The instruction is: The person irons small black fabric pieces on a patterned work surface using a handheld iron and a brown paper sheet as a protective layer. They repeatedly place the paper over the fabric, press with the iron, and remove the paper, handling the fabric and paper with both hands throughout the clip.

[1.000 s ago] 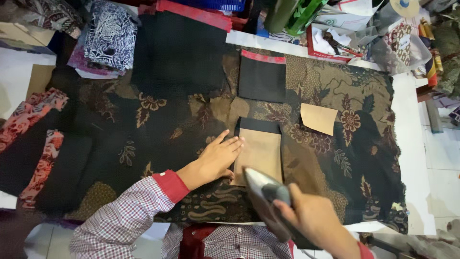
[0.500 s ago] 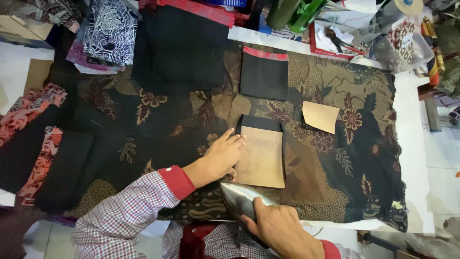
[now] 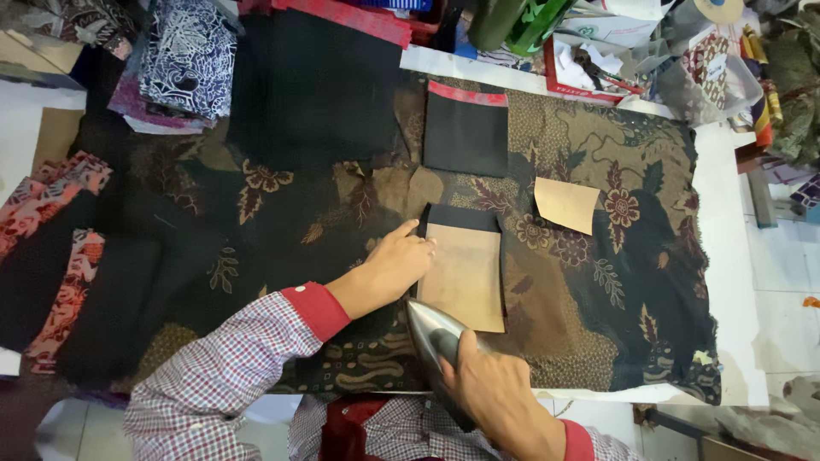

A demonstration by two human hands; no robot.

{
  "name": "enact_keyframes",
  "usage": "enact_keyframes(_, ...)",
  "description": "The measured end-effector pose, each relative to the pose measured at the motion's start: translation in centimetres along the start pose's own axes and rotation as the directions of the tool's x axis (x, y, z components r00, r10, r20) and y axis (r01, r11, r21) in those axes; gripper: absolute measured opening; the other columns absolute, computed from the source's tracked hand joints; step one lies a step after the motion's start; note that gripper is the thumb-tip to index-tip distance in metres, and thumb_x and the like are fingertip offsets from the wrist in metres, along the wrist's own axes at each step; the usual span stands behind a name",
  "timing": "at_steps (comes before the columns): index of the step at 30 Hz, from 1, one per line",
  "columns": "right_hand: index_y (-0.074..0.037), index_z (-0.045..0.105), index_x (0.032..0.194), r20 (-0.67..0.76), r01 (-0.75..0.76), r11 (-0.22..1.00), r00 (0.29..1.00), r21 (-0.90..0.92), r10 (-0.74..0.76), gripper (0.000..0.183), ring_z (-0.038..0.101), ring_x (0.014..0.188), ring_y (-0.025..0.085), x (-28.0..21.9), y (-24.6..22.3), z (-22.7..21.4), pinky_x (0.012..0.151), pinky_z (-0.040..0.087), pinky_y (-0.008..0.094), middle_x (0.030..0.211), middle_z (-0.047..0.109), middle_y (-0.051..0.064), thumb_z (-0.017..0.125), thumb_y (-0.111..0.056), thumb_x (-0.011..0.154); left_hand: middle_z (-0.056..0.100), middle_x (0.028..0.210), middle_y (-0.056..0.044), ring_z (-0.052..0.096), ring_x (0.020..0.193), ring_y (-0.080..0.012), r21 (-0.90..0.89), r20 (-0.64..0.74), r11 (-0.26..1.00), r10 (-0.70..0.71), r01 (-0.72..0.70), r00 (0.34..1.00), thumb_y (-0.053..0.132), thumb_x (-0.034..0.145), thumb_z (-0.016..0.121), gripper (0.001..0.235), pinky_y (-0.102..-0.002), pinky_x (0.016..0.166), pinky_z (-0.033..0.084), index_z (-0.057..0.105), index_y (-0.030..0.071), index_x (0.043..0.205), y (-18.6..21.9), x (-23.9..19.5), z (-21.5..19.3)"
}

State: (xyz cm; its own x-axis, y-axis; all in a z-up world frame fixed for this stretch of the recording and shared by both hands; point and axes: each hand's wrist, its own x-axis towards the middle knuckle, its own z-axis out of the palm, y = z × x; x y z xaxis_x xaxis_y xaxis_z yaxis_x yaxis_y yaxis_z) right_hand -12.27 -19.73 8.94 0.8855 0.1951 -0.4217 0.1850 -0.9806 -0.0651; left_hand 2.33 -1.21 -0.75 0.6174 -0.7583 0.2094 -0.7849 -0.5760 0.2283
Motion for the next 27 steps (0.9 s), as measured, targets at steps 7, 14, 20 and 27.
enact_keyframes(7, -0.004, 0.053, 0.091, -0.099, 0.031, 0.997, 0.995, 0.073, -0.024, 0.039, 0.067, 0.049, 0.037, 2.1, -0.6, -1.7, 0.046, 0.052, 0.049, 0.055, 0.066, 0.017, 0.059, -0.042, 0.095, 0.074, 0.092, -0.012, 0.072, 0.090, -0.0290, 0.001, 0.011, 0.999, 0.037, -0.037, 0.999, 0.002, 0.076, 0.063, 0.015, -0.046, 0.111, 0.042, 0.076, 0.004, 0.082, -1.6, 1.1, 0.2)
enact_keyframes(14, -0.004, 0.052, 0.093, -0.134, 0.023, 0.996, 0.991, 0.089, -0.011, 0.037, 0.066, 0.048, 0.038, 4.1, -0.4, -3.2, 0.046, 0.051, 0.050, 0.054, 0.066, 0.016, 0.057, -0.041, 0.096, 0.067, 0.092, -0.005, 0.065, 0.093, -0.0255, -0.144, -0.106, 0.963, 0.215, -0.229, 0.971, 0.004, 0.078, 0.063, 0.012, -0.037, 0.095, 0.046, 0.073, 0.010, 0.079, -4.4, 3.2, 0.1)
enact_keyframes(20, -0.004, 0.051, 0.092, -0.118, 0.015, 0.997, 0.993, 0.072, -0.007, 0.039, 0.065, 0.047, 0.038, 5.1, -0.3, -3.5, 0.045, 0.050, 0.050, 0.054, 0.065, 0.016, 0.057, -0.042, 0.097, 0.063, 0.087, 0.001, 0.058, 0.097, -0.0203, -0.002, -0.054, 0.952, 0.306, -0.306, 0.951, 0.014, 0.074, 0.071, 0.007, -0.041, 0.098, 0.039, 0.074, 0.020, 0.071, -5.0, 6.1, -0.1)
enact_keyframes(27, -0.005, 0.051, 0.092, -0.174, 0.063, 0.997, 0.983, 0.039, -0.056, 0.038, 0.066, 0.045, 0.036, 6.9, 0.1, -3.7, 0.043, 0.050, 0.048, 0.054, 0.065, 0.014, 0.057, -0.042, 0.099, 0.065, 0.090, 0.005, 0.057, 0.105, -0.0193, -0.215, 0.129, 0.951, 0.255, -0.224, 0.958, 0.016, 0.069, 0.079, 0.007, -0.048, 0.106, 0.033, 0.077, 0.023, 0.069, -6.9, 8.5, -1.3)
